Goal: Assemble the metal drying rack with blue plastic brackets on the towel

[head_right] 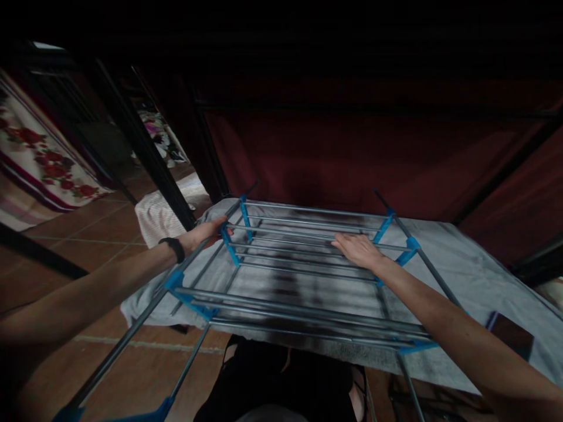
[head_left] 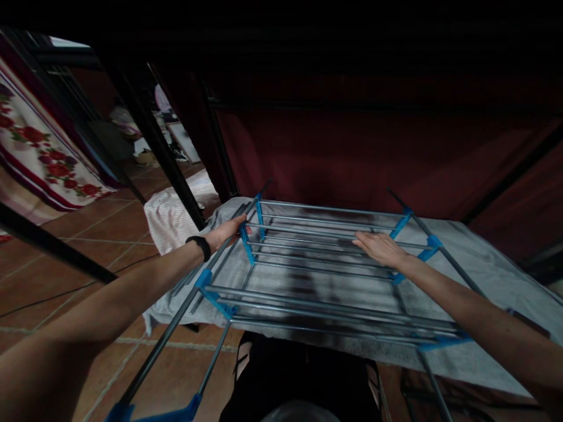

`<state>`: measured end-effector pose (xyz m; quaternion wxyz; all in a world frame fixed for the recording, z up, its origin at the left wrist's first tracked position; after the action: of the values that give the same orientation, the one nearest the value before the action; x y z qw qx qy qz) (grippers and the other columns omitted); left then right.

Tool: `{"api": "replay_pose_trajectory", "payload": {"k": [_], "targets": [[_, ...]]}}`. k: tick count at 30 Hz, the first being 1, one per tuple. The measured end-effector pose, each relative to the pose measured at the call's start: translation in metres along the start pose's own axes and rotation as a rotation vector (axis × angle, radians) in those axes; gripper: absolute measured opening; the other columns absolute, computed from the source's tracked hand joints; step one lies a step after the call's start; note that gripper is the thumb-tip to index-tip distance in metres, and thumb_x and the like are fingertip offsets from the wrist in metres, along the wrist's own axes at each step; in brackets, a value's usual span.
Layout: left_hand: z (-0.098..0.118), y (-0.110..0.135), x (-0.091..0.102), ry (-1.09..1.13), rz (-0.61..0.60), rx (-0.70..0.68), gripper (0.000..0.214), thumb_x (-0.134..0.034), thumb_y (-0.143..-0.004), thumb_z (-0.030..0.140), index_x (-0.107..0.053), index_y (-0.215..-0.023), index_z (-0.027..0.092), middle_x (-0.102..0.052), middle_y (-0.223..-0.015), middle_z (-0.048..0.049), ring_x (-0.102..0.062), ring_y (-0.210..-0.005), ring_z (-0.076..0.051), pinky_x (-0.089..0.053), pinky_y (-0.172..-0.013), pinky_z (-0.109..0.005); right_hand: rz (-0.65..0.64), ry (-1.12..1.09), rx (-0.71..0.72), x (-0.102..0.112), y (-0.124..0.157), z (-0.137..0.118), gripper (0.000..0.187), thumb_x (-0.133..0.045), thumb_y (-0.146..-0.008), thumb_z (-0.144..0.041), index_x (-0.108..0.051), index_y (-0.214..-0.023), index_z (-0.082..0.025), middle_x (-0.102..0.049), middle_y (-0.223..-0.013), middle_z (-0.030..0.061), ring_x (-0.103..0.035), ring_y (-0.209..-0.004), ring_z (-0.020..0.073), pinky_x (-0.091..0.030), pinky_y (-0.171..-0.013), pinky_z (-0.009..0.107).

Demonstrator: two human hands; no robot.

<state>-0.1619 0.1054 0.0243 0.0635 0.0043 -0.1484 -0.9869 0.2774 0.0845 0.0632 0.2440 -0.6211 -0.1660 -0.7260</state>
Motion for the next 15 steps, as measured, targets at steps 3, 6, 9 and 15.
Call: {"api": "replay_pose_trajectory", "payload": {"k": [3, 6, 9, 15], "targets": [[0.003, 0.001, -0.002, 0.034, 0.011, -0.004, 0.025, -0.056, -0.089, 0.040, -0.058, -0.079, 0.017, -0.062, -0.068, -0.0063, -0.060, -0.060, -0.016, -0.050, -0.060, -0.026, 0.001, 0.010, -0.002, -0.003, 0.000, 0.001, 0.042, -0.018, -0.102, -0.048, -0.051, -0.103, -0.022, -0.071, -0.098, 0.0084, -0.066, -0.090, 0.0227, -0.036, -0.067, 0.029], [0.005, 0.005, -0.005, 0.053, 0.029, 0.000, 0.026, -0.055, -0.090, 0.037, -0.057, -0.075, 0.017, -0.060, -0.065, -0.0050, -0.056, -0.058, -0.015, -0.049, -0.058, -0.026, 0.013, 0.021, 0.003, -0.005, 0.002, 0.000, 0.044, -0.018, -0.102, -0.050, -0.052, -0.102, -0.022, -0.071, -0.098, 0.0086, -0.066, -0.088, 0.0229, -0.035, -0.066, 0.029], [0.006, 0.009, -0.009, 0.057, 0.022, 0.012, 0.029, -0.053, -0.092, 0.038, -0.057, -0.073, 0.017, -0.058, -0.062, -0.0047, -0.056, -0.060, -0.015, -0.048, -0.059, -0.026, -0.002, 0.034, -0.019, -0.007, 0.002, 0.001, 0.044, -0.019, -0.102, -0.051, -0.052, -0.103, -0.022, -0.071, -0.098, 0.0088, -0.067, -0.085, 0.0227, -0.034, -0.064, 0.029], [0.007, 0.013, -0.011, 0.023, 0.003, -0.014, 0.031, -0.056, -0.088, 0.044, -0.060, -0.073, 0.017, -0.061, -0.064, -0.0084, -0.057, -0.058, -0.018, -0.051, -0.056, -0.029, -0.005, 0.039, -0.032, 0.002, -0.001, 0.001, 0.045, -0.017, -0.102, -0.050, -0.053, -0.102, -0.023, -0.072, -0.096, 0.0085, -0.067, -0.085, 0.0236, -0.034, -0.064, 0.030]]}}
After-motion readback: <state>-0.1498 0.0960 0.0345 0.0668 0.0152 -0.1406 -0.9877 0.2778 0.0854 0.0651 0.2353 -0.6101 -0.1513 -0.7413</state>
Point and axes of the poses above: each hand's wrist, its own y-axis away from the middle knuckle, its own x-axis out of the back of the hand, z = x × y, the point moved 10 cm from there along -y, towards the middle knuckle
